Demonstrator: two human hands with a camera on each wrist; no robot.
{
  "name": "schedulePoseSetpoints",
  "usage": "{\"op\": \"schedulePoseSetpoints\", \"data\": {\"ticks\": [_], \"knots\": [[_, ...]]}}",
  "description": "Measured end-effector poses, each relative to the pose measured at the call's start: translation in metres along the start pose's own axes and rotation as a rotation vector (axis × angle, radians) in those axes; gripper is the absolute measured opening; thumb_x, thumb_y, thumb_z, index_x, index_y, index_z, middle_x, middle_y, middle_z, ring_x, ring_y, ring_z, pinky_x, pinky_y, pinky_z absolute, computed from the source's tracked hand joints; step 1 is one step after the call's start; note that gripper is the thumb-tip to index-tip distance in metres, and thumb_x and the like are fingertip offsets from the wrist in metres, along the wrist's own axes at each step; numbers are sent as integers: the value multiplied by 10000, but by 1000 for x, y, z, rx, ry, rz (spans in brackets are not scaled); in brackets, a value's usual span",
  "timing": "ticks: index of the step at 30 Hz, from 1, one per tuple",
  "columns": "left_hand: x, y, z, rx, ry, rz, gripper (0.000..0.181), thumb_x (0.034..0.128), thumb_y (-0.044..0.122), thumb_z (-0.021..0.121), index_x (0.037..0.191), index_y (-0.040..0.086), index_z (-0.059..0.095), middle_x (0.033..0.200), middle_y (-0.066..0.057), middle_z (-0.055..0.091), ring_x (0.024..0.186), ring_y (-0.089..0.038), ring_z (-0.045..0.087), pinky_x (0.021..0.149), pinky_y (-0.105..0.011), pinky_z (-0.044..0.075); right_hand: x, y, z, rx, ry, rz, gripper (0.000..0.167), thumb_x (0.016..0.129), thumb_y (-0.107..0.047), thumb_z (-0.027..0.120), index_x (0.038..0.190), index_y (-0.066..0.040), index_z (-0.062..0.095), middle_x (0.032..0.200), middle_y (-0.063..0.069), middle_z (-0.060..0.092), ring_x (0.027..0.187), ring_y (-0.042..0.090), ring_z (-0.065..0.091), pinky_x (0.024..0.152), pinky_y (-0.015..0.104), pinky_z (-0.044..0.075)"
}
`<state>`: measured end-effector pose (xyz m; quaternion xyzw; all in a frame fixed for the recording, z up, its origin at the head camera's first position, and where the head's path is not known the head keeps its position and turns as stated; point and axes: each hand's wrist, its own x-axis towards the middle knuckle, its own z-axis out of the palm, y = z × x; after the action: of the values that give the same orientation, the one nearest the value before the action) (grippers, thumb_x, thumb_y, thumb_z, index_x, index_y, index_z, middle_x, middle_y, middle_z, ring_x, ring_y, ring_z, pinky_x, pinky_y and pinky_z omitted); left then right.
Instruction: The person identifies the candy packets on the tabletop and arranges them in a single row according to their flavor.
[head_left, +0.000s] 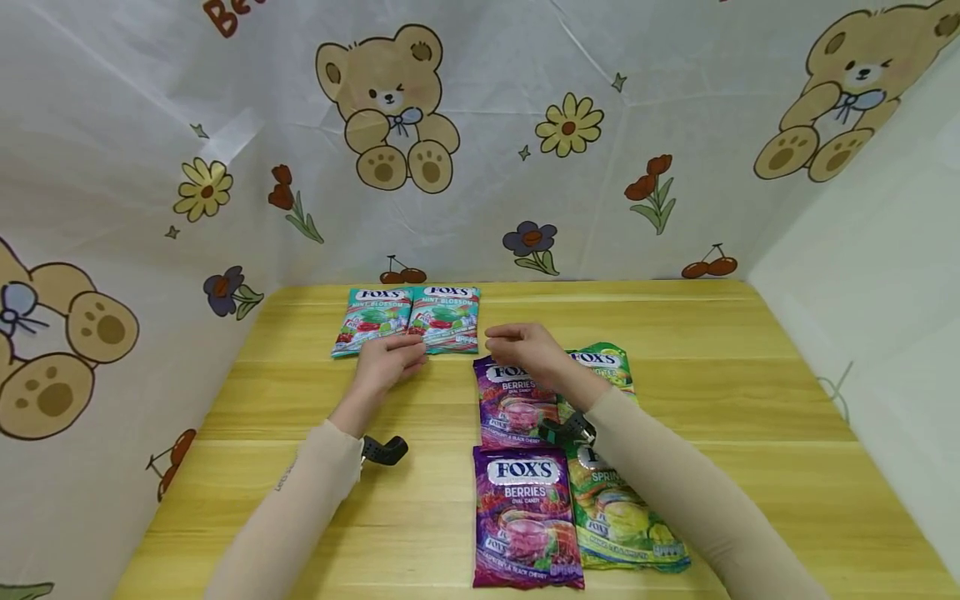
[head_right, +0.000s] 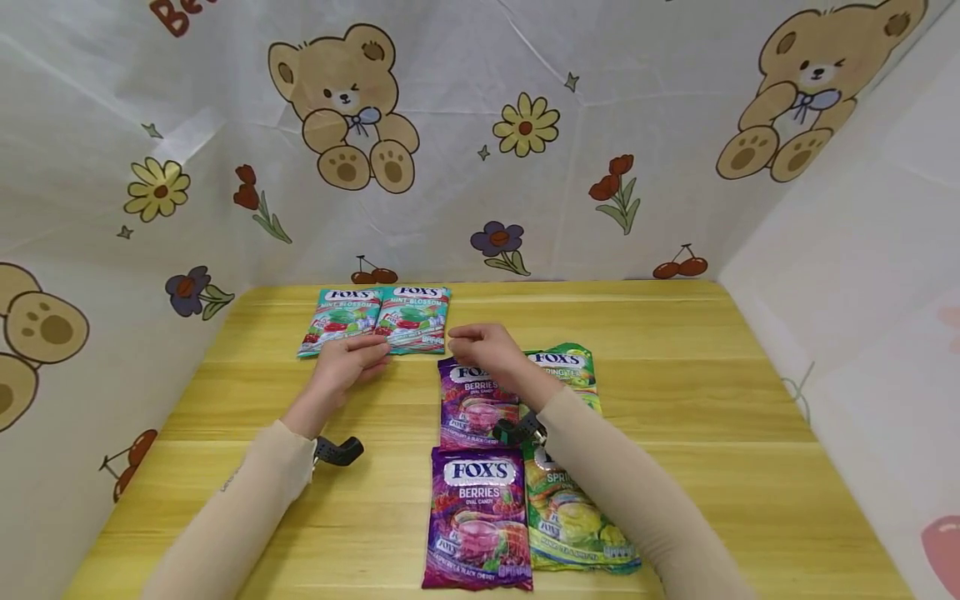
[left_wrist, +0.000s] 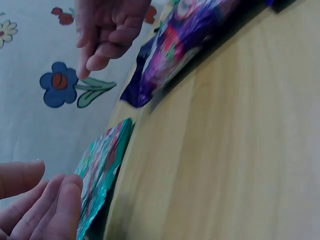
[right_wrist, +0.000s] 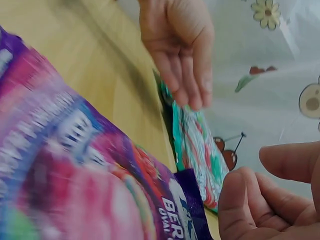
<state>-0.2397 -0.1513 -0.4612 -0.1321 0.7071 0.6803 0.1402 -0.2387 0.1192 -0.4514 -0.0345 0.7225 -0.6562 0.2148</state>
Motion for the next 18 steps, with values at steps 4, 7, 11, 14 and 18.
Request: {"op": "schedulePoseSetpoints", "data": {"ticks": [4, 7, 11, 14, 18], "knots": [[-10, -10, 8, -7, -56, -3, 397, 975, 139, 727, 1339, -8, 668, 1340, -176, 671, 1125, -269, 727, 976, -364, 599, -21, 2, -2, 4, -26, -6, 486, 1064, -140, 571, 1496, 60, 474, 1514, 276, 499, 1367, 420, 535, 1158, 494, 468], [-17, -17, 14, 1, -89, -5, 405, 975, 144, 727, 1342, -15, 663, 1312, -172, 695, 1113, -257, 733, 956, -357, 608, -35, 4, -5, -11, -19, 7, 491, 1062, -162, 584, 1496, 44, 482, 1518, 254, 510, 1367, 404, 545, 1157, 496, 468], [-25, -26, 22, -3, -127, -25, 386, 973, 137, 727, 1328, -6, 677, 1260, -158, 728, 1071, -230, 746, 919, -340, 621, -52, 8, -12, -58, 20, 22, 487, 1058, -204, 598, 1483, 17, 511, 1487, 232, 551, 1335, 383, 579, 1130, 490, 497], [-32, -33, 29, -16, -161, -35, 365, 973, 118, 721, 1315, -8, 686, 1240, -171, 735, 1038, -222, 752, 893, -333, 629, -63, 13, -18, -118, 55, 9, 485, 1057, -232, 601, 1468, 16, 533, 1460, 228, 574, 1297, 376, 602, 1087, 480, 530], [-40, -40, 37, -22, -206, -41, 357, 977, 114, 713, 1310, -12, 686, 1218, -196, 739, 1007, -228, 760, 884, -341, 633, -77, 21, -26, -178, 81, -10, 493, 1061, -234, 590, 1476, 22, 520, 1449, 233, 583, 1293, 372, 603, 1076, 482, 536]]}}
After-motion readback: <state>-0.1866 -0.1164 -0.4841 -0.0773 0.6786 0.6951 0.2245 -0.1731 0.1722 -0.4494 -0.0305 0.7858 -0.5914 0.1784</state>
